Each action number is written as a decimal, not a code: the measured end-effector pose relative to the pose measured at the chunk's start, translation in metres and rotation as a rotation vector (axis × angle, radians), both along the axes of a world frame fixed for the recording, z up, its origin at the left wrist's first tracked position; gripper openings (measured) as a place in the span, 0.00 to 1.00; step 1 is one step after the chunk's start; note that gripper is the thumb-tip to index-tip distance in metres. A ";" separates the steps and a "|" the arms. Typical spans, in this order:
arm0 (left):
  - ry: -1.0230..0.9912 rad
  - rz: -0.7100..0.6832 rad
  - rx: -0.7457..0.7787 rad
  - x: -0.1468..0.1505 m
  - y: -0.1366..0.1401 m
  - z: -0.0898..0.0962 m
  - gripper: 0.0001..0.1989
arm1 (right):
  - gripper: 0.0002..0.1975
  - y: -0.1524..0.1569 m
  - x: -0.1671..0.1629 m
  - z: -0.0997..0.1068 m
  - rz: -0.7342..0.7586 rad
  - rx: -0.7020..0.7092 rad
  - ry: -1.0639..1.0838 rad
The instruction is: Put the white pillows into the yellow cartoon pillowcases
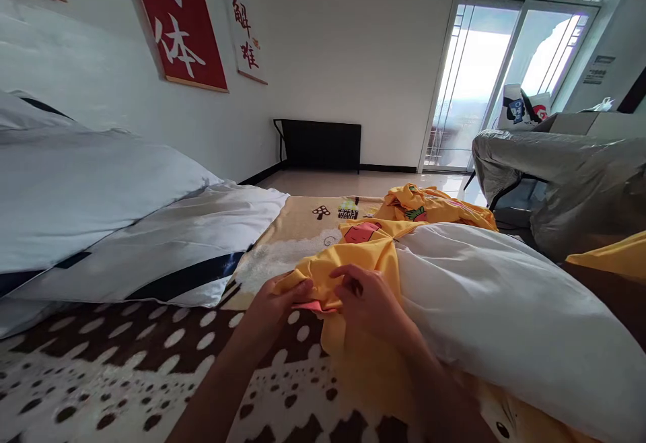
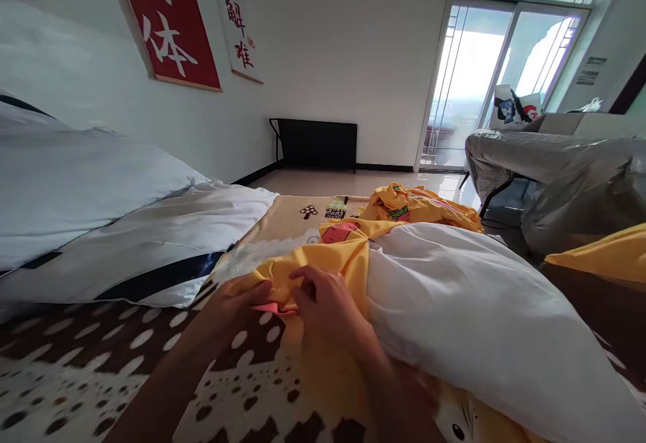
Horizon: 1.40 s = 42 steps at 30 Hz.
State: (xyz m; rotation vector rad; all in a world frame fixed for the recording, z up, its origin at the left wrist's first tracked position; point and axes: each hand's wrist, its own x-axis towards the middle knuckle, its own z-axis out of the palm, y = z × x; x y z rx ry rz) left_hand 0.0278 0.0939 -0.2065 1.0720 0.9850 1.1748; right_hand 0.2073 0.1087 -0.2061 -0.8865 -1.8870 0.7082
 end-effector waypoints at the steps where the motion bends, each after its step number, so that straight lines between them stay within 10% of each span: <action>1: -0.058 0.017 -0.025 -0.002 0.003 -0.003 0.10 | 0.10 0.001 0.004 0.003 -0.037 0.019 0.025; 8: -0.419 0.293 -0.077 -0.016 0.030 -0.016 0.04 | 0.10 -0.014 0.047 0.032 -0.441 0.110 0.226; 12: -0.542 0.458 -0.163 -0.036 0.043 -0.018 0.07 | 0.13 -0.022 0.072 0.041 -0.660 0.116 -0.003; 20: -0.579 0.550 -0.226 -0.059 0.056 -0.033 0.08 | 0.16 0.006 0.023 0.002 -0.388 -0.160 -0.724; 27: -0.572 0.535 -0.225 -0.060 0.057 -0.037 0.06 | 0.10 0.028 -0.024 -0.048 -0.116 -0.383 0.001; 34: -0.605 0.485 -0.214 -0.063 0.061 -0.043 0.07 | 0.13 0.042 -0.008 -0.037 0.236 -0.592 0.959; 42: -0.617 0.432 -0.262 -0.064 0.054 -0.038 0.09 | 0.18 0.027 -0.005 -0.034 0.338 -0.724 0.821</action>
